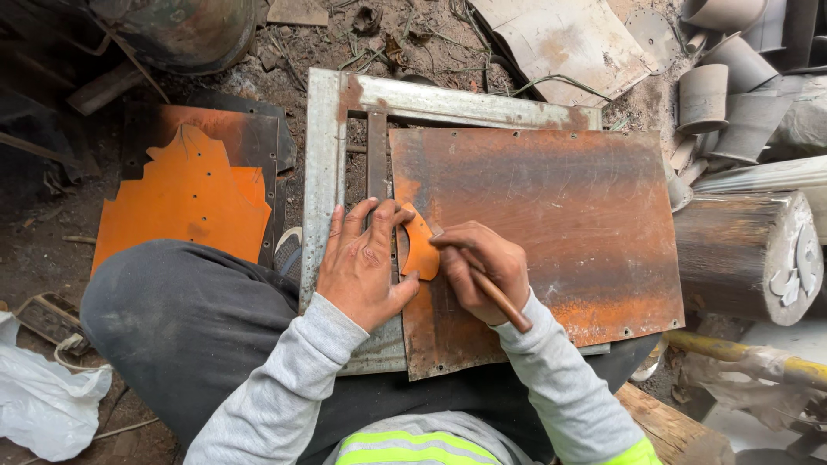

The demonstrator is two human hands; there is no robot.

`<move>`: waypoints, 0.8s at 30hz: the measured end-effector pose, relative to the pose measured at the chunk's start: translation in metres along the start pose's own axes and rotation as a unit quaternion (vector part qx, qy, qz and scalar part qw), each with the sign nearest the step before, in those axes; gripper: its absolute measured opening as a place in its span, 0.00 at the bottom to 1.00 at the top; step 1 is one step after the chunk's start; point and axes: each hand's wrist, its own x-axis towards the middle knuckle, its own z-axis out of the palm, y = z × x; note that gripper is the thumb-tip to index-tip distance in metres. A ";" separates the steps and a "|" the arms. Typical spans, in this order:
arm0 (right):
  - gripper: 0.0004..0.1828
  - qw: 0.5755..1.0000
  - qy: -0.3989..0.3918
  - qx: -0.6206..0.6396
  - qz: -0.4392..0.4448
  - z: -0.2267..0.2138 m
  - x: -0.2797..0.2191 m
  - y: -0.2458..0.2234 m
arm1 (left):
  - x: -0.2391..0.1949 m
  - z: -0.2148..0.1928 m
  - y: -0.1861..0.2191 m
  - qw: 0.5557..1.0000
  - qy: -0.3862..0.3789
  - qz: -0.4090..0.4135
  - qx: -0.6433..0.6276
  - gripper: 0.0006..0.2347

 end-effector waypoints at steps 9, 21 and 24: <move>0.21 0.975 -0.034 -0.208 -0.074 0.015 -0.013 0.000 | -0.005 -0.008 -0.027 0.961 0.075 0.005 -0.266 0.32; 0.38 0.969 0.009 -0.231 0.082 -0.010 -0.024 0.045 | -0.004 -0.018 -0.043 0.951 0.203 -0.058 -0.224 0.20; 0.34 0.975 0.046 -0.212 0.059 -0.037 -0.034 0.042 | -0.004 -0.018 -0.042 0.956 0.202 -0.067 -0.202 0.19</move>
